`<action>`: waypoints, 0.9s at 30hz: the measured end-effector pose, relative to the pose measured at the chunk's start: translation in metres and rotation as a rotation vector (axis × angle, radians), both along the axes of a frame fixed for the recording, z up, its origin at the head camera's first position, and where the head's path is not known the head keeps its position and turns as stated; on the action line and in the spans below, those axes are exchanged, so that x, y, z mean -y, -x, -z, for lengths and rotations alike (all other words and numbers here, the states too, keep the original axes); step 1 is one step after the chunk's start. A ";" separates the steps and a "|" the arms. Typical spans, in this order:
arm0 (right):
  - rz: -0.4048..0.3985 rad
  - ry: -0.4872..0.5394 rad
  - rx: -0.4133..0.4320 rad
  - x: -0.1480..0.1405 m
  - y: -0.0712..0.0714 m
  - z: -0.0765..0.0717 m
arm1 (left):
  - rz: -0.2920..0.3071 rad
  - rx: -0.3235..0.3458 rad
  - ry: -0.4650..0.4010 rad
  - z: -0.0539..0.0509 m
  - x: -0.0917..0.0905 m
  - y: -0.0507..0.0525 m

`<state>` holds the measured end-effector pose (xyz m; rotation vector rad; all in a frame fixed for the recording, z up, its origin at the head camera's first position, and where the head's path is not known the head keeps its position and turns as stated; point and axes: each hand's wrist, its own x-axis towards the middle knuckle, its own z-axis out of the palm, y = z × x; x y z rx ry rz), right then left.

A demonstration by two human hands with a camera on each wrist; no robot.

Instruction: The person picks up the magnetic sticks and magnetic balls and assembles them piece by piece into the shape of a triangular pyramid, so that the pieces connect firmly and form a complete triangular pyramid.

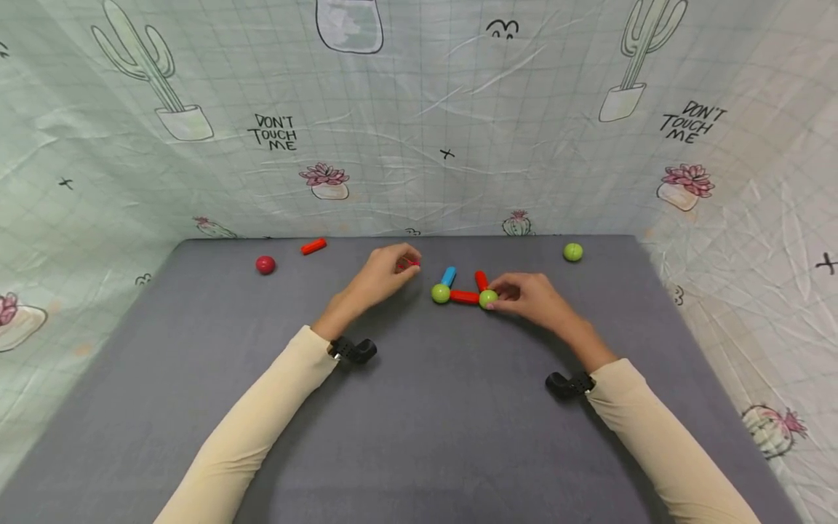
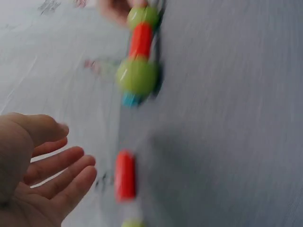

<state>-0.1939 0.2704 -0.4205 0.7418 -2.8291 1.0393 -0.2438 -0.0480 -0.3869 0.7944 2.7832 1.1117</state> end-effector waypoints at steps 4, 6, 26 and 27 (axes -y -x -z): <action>-0.005 0.000 -0.007 0.000 0.001 0.001 | -0.062 -0.068 0.060 -0.012 0.040 0.014; -0.008 0.000 -0.008 0.000 0.001 0.002 | -0.103 -0.107 0.097 -0.016 0.064 0.021; -0.005 0.013 0.002 -0.001 0.001 0.003 | -0.310 0.105 0.272 -0.005 0.254 0.038; -0.005 0.013 0.004 -0.001 0.001 0.002 | -0.296 0.127 0.284 -0.003 0.256 0.039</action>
